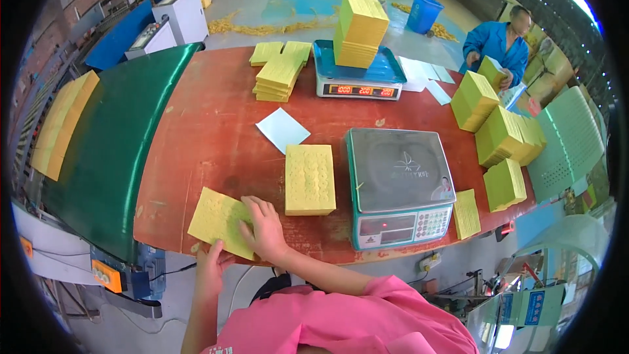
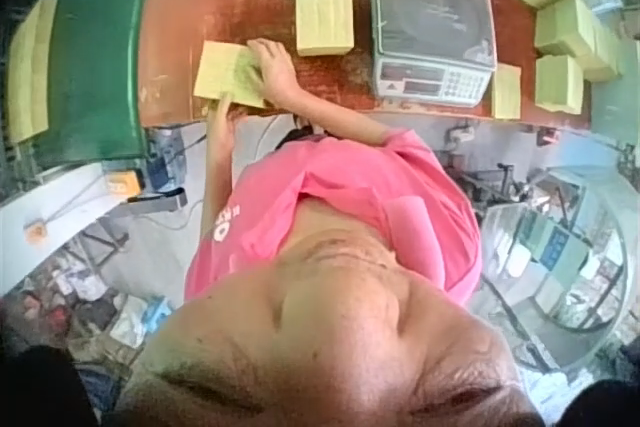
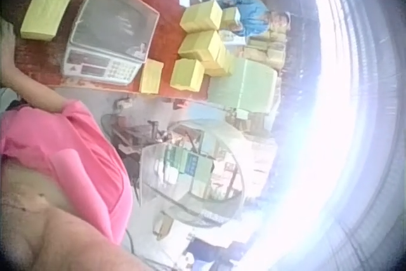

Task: Weighing and stacking yellow textured paper sheets on a digital scale in a factory setting.

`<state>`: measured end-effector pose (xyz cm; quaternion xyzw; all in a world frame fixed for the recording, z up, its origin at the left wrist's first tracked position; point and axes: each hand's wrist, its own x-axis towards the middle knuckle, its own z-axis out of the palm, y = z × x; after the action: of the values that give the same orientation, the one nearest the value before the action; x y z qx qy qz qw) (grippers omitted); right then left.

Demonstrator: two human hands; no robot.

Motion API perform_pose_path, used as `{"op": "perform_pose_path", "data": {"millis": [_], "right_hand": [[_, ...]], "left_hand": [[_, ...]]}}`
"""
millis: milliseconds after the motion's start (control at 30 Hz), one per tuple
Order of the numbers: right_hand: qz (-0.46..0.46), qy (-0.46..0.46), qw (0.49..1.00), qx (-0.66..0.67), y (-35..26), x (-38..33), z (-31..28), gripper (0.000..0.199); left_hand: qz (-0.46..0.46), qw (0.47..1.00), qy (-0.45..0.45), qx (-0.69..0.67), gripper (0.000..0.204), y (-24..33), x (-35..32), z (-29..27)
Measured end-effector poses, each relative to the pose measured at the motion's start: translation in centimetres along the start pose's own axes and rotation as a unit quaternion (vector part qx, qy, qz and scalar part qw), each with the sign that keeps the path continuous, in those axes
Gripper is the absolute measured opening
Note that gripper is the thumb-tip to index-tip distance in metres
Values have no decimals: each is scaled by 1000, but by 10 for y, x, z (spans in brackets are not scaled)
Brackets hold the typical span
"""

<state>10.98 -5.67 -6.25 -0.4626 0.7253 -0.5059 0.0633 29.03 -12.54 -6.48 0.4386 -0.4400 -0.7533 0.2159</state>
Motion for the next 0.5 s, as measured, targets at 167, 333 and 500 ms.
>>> {"op": "perform_pose_path", "data": {"millis": [167, 333, 500], "right_hand": [[17, 58, 998, 12, 7, 54, 44, 58], [24, 90, 990, -107, 12, 98, 53, 67], [-9, 77, 984, -162, -21, 92, 25, 65]], "left_hand": [[-20, 999, -34, -16, 49, 39, 84, -24], [1, 998, -61, 9, 51, 87, 165, -6], [17, 993, -92, 68, 53, 120, 209, 33]]}}
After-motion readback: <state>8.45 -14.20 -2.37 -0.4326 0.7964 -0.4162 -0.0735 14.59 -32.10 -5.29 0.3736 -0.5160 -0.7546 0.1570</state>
